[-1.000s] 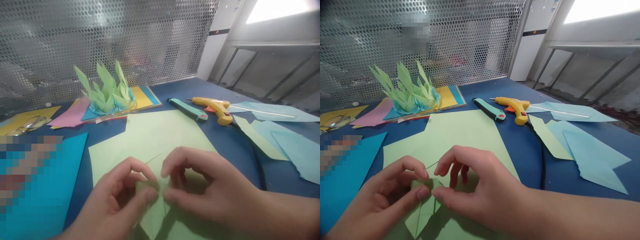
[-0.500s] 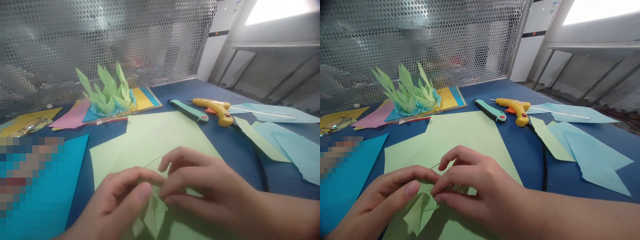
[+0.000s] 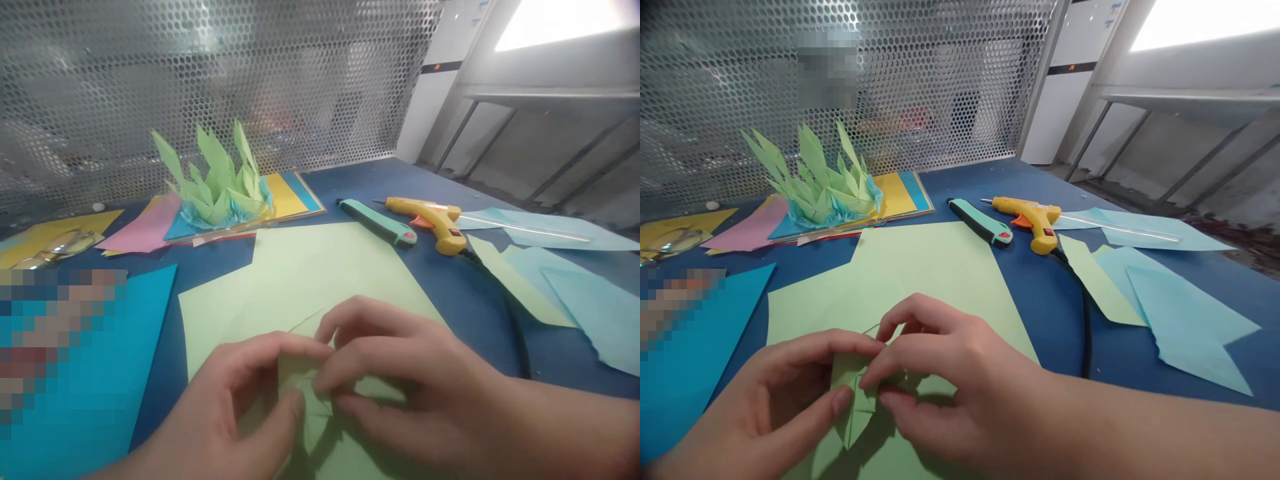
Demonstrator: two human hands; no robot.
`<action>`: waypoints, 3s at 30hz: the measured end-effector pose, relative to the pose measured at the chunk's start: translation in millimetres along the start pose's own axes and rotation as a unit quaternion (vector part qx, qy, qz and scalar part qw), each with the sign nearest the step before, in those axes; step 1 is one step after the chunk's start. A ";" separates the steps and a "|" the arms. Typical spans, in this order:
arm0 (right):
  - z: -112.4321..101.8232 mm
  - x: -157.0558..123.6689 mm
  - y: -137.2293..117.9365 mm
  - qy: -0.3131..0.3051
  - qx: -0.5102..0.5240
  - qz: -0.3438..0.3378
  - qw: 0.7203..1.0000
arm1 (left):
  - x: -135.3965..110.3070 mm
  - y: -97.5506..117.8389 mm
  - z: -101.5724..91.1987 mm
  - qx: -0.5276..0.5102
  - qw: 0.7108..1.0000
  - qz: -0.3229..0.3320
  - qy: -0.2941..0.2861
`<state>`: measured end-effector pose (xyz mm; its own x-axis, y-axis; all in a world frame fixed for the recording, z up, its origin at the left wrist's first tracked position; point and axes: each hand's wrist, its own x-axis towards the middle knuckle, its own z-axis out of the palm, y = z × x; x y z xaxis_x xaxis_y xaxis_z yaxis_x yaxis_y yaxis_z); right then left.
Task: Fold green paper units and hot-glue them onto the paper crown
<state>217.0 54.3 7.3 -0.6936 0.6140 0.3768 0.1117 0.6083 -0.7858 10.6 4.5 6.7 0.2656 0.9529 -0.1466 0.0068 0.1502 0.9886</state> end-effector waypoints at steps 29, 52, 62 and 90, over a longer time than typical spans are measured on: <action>-1.6 1.0 -2.1 -0.009 -0.042 0.011 0.999 | 0.3 0.0 -6.9 0.108 0.988 0.061 -0.090; 3.9 1.7 -4.6 -0.022 -0.030 0.047 0.998 | 1.7 -3.7 -5.5 0.132 0.983 0.110 -0.062; 8.5 2.3 -6.4 0.016 -0.014 0.097 0.995 | 3.6 -4.2 -3.5 0.128 0.983 0.118 -0.057; 7.3 1.7 -6.5 -0.027 0.065 0.152 0.986 | -5.2 -0.1 0.2 0.164 0.985 0.002 0.056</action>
<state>210.0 47.7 9.5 -0.6796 0.7281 0.0894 0.2304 0.3275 -0.9163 9.5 -0.5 7.4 0.1576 0.9793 -0.1273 0.3214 0.0711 0.9443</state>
